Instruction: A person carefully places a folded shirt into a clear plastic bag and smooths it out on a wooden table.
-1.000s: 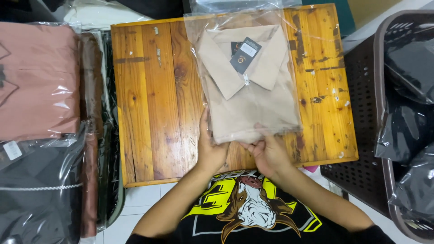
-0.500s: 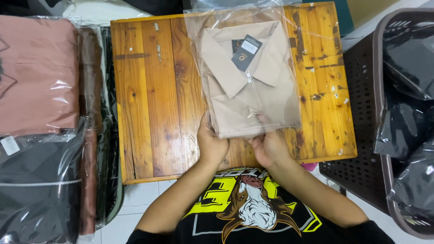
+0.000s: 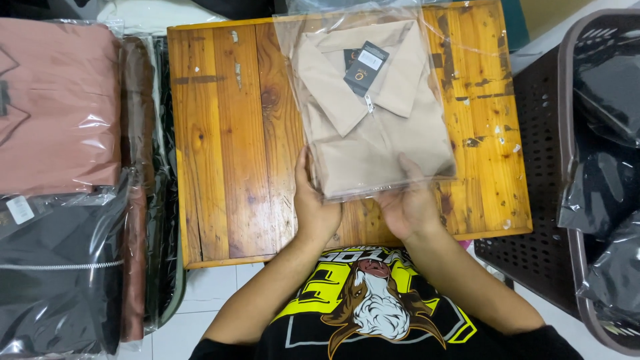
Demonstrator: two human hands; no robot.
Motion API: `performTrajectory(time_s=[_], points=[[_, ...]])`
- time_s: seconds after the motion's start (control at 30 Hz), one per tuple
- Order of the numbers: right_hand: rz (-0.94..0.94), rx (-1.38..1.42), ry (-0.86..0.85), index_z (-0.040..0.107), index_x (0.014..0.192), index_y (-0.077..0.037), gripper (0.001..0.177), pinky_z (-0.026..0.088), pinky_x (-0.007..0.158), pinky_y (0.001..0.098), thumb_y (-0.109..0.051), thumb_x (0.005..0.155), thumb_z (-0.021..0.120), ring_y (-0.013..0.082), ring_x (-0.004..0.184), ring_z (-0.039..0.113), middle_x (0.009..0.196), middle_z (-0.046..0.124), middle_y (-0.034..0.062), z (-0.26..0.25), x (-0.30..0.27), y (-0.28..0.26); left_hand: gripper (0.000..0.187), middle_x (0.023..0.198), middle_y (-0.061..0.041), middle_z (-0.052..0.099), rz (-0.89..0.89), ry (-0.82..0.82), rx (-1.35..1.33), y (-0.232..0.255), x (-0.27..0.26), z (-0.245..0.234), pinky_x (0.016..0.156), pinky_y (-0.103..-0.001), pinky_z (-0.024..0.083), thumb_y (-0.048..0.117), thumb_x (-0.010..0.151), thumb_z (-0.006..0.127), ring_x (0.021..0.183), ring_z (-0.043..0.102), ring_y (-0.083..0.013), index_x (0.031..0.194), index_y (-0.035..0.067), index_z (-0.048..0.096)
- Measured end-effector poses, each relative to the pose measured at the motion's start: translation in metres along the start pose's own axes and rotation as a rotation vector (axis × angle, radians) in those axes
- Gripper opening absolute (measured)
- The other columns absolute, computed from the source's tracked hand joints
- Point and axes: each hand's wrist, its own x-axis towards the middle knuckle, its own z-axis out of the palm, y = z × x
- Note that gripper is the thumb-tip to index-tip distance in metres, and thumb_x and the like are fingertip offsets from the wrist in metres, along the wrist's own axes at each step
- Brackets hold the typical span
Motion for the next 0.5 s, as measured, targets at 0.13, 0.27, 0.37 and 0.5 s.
performTrajectory(time_s=[0.13, 0.27, 0.37, 0.5], points=[[-0.053, -0.033, 0.028, 0.06, 0.135, -0.017, 0.04, 0.052, 0.103, 0.0663, -0.024, 0.096, 0.063, 0.0332, 0.126, 0.065, 0.135, 0.067, 0.0074, -0.008, 0.006, 0.005, 0.101, 0.153, -0.033, 0.042, -0.058, -0.039, 0.076, 0.007, 0.001, 0.0, 0.11, -0.049, 0.05, -0.011, 0.081, 0.073, 0.133, 0.051, -0.0497, 0.163, 0.016, 0.019], [-0.14, -0.01, 0.028, 0.064, 0.13, -0.013, 0.031, 0.06, 0.094, 0.0591, -0.011, 0.099, 0.063, 0.0318, 0.112, 0.072, 0.126, 0.072, 0.0123, -0.009, 0.023, 0.003, 0.099, 0.147, -0.032, 0.051, -0.103, -0.09, 0.198, 0.001, -0.004, 0.001, 0.103, -0.046, 0.056, -0.009, 0.083, 0.071, 0.128, 0.055, -0.0491, 0.163, 0.024, 0.023], [-0.207, 0.024, 0.016, 0.068, 0.126, -0.01, 0.033, 0.06, 0.099, 0.0605, -0.005, 0.093, 0.07, 0.0355, 0.112, 0.073, 0.123, 0.074, 0.0161, 0.02, 0.014, -0.007, 0.095, 0.139, -0.038, 0.055, -0.078, -0.131, 0.189, 0.032, -0.01, 0.002, 0.098, -0.046, 0.059, -0.01, 0.084, 0.069, 0.122, 0.059, -0.0526, 0.162, 0.022, 0.026], [-0.144, 0.043, 0.03, 0.057, 0.136, -0.005, 0.046, 0.048, 0.107, 0.0634, -0.01, 0.092, 0.072, 0.0386, 0.126, 0.059, 0.137, 0.062, 0.0183, 0.05, 0.007, -0.016, 0.097, 0.121, -0.034, 0.068, -0.065, -0.142, 0.169, 0.001, -0.008, 0.001, 0.087, -0.042, 0.062, -0.012, 0.084, 0.068, 0.108, 0.071, -0.0444, 0.164, 0.024, 0.026]])
